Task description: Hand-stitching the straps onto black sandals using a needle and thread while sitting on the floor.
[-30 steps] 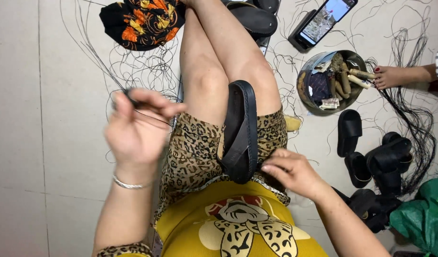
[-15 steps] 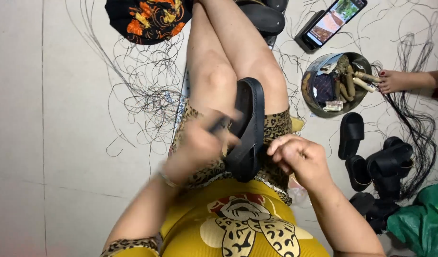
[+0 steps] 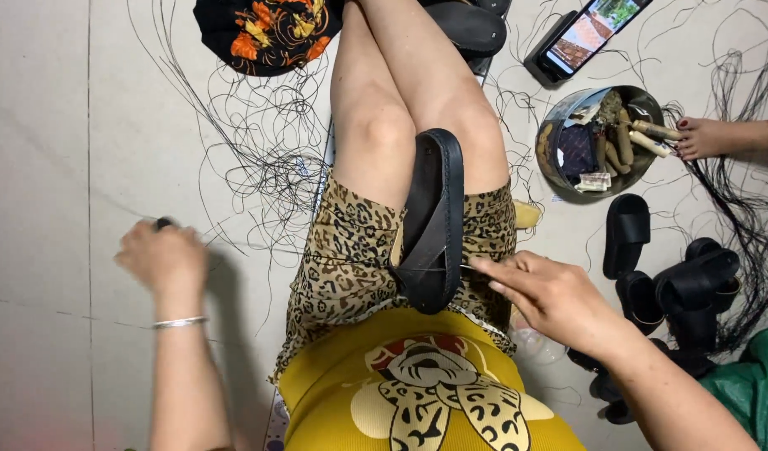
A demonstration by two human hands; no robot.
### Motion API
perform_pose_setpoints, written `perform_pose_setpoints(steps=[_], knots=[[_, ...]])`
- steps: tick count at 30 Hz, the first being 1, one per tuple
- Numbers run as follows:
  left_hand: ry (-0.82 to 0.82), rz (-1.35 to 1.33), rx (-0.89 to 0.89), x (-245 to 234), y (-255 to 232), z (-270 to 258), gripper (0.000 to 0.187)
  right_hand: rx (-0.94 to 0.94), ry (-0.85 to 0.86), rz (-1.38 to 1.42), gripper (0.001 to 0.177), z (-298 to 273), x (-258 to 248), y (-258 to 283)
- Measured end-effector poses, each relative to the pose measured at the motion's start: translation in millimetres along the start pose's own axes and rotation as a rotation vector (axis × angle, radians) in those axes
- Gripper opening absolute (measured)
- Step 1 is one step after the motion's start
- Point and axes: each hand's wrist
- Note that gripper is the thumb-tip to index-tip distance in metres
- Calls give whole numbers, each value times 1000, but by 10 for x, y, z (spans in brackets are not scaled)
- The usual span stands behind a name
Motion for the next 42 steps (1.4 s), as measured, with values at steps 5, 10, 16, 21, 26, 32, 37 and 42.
perform_pose_setpoints(steps=[5, 10, 16, 21, 26, 32, 37, 42], knots=[[-50, -1275, 110, -2423, -866, -1056, 48, -29, 72, -135, 35, 34, 109, -165], [-614, -1066, 964, -2010, -1468, -1540, 72, -36, 92, -235, 35, 46, 71, -163], [-758, -789, 1057, -1726, -1758, -1593, 101, -20, 153, -420, 28, 165, 127, -54], [-777, -750, 1053, -1684, -1752, -1567, 108, -44, 239, -397, 13, 362, 308, -207], [-921, -957, 1139, -1468, -1863, -1842, 37, 41, 239, -232, 21, 313, 201, -176], [-444, -1203, 1286, -2406, -1421, -1968, 27, -97, 119, -375, 14, 251, 250, -163], [633, -1765, 1148, -2307, -1396, -1849, 5, -75, 156, -267, 16, 286, 255, -288], [67, -1510, 801, -2174, -1487, -1904, 7, -86, 154, -97, 18, 312, 214, -333]])
Point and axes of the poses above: each hand's wrist, its own z-axis towards the middle knuckle, its own x-axis out of the palm, y = z × x, and after that the axes turned 13 degrees about z, right-handed
